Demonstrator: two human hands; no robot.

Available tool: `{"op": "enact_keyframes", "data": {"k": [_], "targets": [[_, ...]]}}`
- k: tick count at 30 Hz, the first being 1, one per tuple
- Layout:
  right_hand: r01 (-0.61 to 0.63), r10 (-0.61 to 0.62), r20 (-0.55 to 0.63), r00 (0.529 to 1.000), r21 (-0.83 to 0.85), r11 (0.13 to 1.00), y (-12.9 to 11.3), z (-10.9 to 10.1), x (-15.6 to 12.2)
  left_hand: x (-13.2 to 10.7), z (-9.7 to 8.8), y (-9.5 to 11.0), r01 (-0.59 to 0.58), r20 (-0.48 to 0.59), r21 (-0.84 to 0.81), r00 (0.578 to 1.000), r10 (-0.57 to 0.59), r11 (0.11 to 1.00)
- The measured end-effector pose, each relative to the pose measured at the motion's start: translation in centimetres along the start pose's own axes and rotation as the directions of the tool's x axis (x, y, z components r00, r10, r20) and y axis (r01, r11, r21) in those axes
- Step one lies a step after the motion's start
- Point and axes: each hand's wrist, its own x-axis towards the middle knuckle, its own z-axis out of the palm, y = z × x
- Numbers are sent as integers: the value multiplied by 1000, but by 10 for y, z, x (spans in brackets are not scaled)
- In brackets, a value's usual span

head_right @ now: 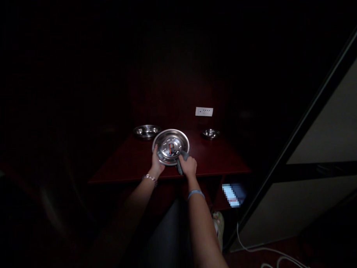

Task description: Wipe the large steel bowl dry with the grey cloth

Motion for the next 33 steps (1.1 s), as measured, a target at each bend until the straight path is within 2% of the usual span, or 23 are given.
{"op": "enact_keyframes", "data": {"k": [9,33], "targets": [[-18,18,7,1000,-8,1000,-3,-3,-2,-2,2,1,14,-30,-15,999,-15,1000],[13,-13,-11,1000,6,1000,1,2,0,-3,1,2,19,-6,11,1000,-19,1000]]}}
